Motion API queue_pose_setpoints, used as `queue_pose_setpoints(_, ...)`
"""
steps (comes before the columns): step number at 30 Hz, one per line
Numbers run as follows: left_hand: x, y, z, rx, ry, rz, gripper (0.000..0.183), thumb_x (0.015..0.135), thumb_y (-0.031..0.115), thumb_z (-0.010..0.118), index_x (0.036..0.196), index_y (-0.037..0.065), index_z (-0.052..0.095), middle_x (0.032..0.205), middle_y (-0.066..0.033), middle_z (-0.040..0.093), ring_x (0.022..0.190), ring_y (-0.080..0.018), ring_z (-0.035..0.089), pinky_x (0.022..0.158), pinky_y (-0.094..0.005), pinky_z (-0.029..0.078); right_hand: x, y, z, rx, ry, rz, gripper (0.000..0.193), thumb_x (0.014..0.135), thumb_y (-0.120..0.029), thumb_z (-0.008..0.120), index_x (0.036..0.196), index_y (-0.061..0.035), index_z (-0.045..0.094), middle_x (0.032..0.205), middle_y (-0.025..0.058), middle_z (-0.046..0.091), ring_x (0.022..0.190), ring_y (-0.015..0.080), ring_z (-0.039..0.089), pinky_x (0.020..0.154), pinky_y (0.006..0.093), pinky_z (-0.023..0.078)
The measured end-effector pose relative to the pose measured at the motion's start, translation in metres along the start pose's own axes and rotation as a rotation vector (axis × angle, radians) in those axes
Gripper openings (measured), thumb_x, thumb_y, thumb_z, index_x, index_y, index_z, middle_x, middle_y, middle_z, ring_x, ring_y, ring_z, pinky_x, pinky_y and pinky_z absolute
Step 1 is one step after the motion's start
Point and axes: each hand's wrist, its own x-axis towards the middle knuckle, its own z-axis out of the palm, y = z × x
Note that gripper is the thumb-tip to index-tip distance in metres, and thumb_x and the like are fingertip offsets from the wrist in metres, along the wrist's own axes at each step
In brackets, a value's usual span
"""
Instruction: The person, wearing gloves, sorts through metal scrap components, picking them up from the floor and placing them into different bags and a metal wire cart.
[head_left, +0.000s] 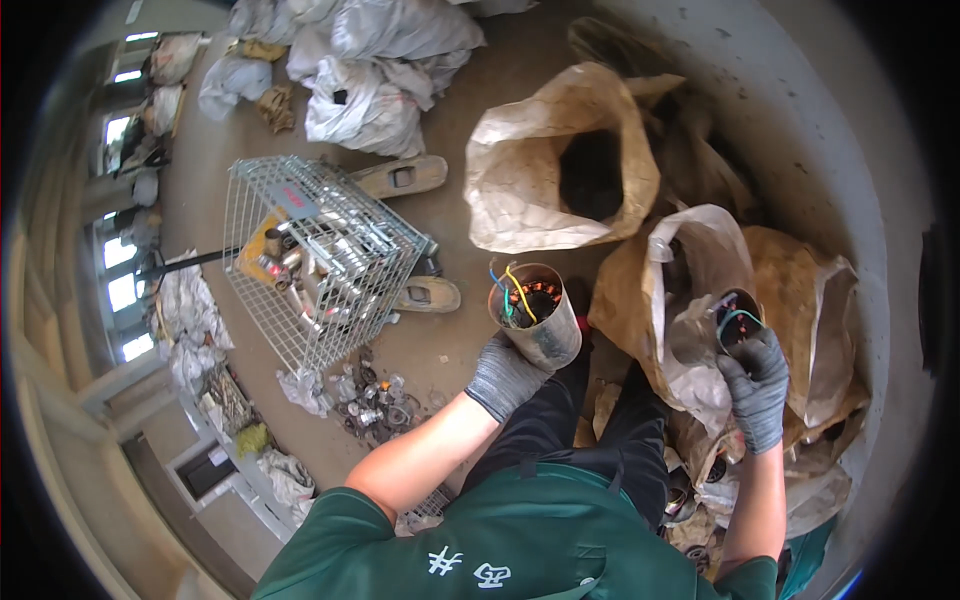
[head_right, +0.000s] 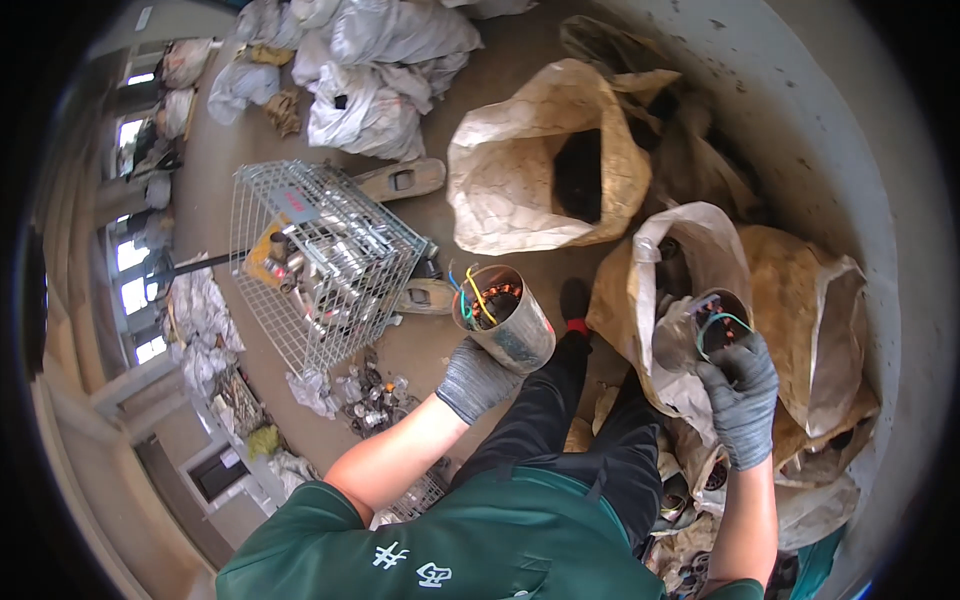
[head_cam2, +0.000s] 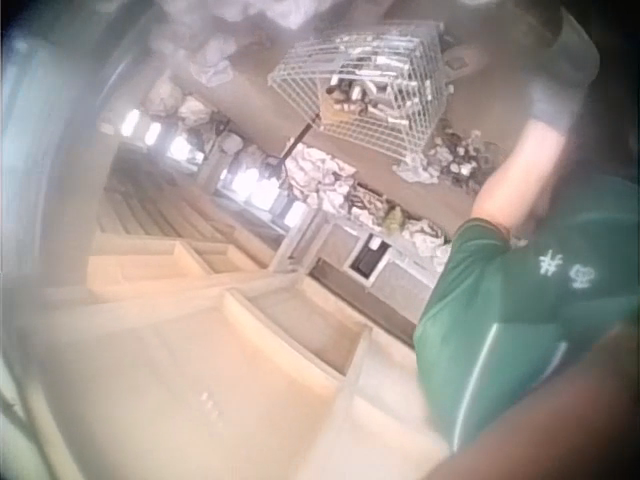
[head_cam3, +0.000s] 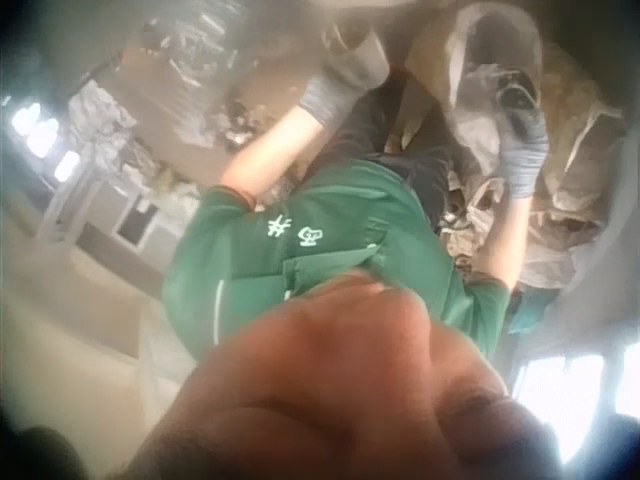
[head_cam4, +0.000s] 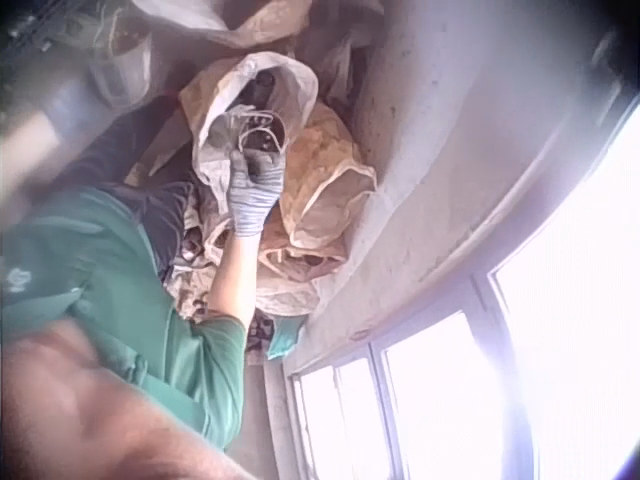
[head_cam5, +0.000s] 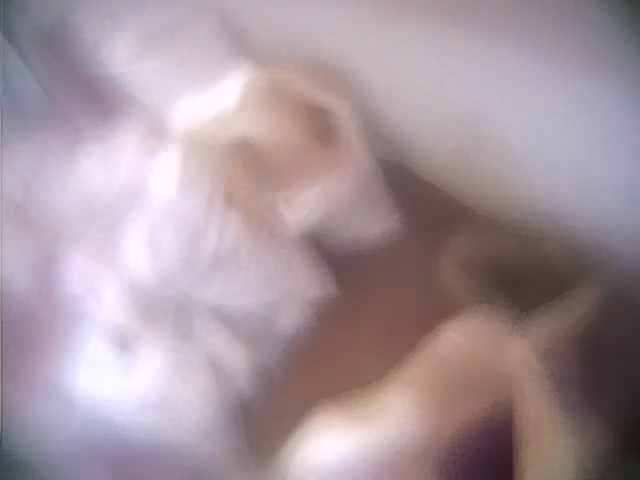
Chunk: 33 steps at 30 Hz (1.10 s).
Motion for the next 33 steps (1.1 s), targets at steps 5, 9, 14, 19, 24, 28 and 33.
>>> queue_pose_setpoints(5, -0.045, 0.107, -0.025, -0.071, -0.137, 0.166, 0.052, 0.091, 0.022, 0.057, 0.140, 0.007, 0.047, 0.146, -0.0124, 0.048, 0.134, -0.0275, 0.045, 0.118, -0.0457, 0.031, -0.003, 0.001, 0.023, 0.561, 0.067, 0.344, 0.020, 0.084, -0.018, 0.077, 0.083, -0.0052, 0.061, 0.078, 0.0000, 0.059, 0.069, 0.0111, 0.058, 0.069, 0.0273, 0.051)
queue_pose_setpoints(9, -0.095, 0.233, -0.066, -0.010, -0.023, 0.522, 0.051, 0.093, 0.017, 0.053, 0.142, 0.005, 0.044, 0.141, -0.0177, 0.051, 0.125, -0.0270, 0.054, 0.106, -0.0422, 0.044, -0.004, -0.004, 0.044, 0.859, 0.226, 0.515, 0.025, 0.086, -0.020, 0.073, 0.104, -0.0048, 0.064, 0.082, 0.0019, 0.064, 0.070, 0.0137, 0.062, 0.071, 0.0363, 0.060)
queue_pose_setpoints(14, -0.173, 0.485, -0.175, 0.460, 0.591, 1.292, 0.041, 0.097, 0.026, 0.054, 0.129, 0.000, 0.056, 0.118, -0.0130, 0.066, 0.106, -0.0282, 0.063, 0.086, -0.0375, 0.053, -0.002, 0.037, 0.051, 1.393, 0.202, 0.732, 0.011, 0.092, -0.019, 0.066, 0.091, -0.0094, 0.073, 0.074, 0.0017, 0.066, 0.064, 0.0159, 0.059, 0.070, 0.0402, 0.051)
queue_pose_setpoints(19, -0.139, 0.569, -0.118, 0.935, 0.909, 1.230, 0.037, 0.098, 0.024, 0.056, 0.126, 0.000, 0.058, 0.113, -0.0121, 0.068, 0.100, -0.0259, 0.064, 0.083, -0.0357, 0.053, -0.010, 0.071, 0.050, 1.693, 0.235, 0.815, 0.014, 0.095, -0.018, 0.061, 0.092, -0.0081, 0.071, 0.093, 0.0076, 0.069, 0.066, 0.0172, 0.051, 0.074, 0.0387, 0.053)
queue_pose_setpoints(24, -0.098, 0.527, -0.108, 1.275, 1.106, 1.329, 0.033, 0.098, 0.020, 0.058, 0.125, 0.001, 0.058, 0.111, -0.0120, 0.067, 0.097, -0.0226, 0.063, 0.083, -0.0346, 0.052, -0.034, 0.099, 0.049, 1.451, 0.340, 0.742, 0.009, 0.091, -0.016, 0.066, 0.096, -0.0087, 0.069, 0.085, 0.0045, 0.068, 0.066, 0.0174, 0.056, 0.072, 0.0414, 0.054)
queue_pose_setpoints(28, -0.021, 0.345, -0.040, 1.652, 0.517, 1.406, 0.032, 0.097, 0.017, 0.061, 0.125, 0.001, 0.058, 0.111, -0.0096, 0.063, 0.095, -0.0176, 0.061, 0.088, -0.0305, 0.050, -0.042, 0.078, 0.054, 1.058, 0.385, 0.602, 0.013, 0.086, -0.016, 0.074, 0.093, -0.0070, 0.070, 0.082, 0.0021, 0.067, 0.069, 0.0169, 0.062, 0.071, 0.0395, 0.059)
queue_pose_setpoints(33, 0.003, 0.067, 0.037, 1.725, -0.118, 0.572, 0.035, 0.093, 0.019, 0.068, 0.121, 0.001, 0.060, 0.107, -0.0094, 0.066, 0.099, -0.0161, 0.065, 0.089, -0.0302, 0.053, -0.038, 0.046, 0.049, 0.172, 0.118, 0.150, 0.016, 0.077, -0.012, 0.081, 0.081, -0.0033, 0.068, 0.078, 0.0052, 0.059, 0.076, 0.0176, 0.061, 0.069, 0.0341, 0.052)
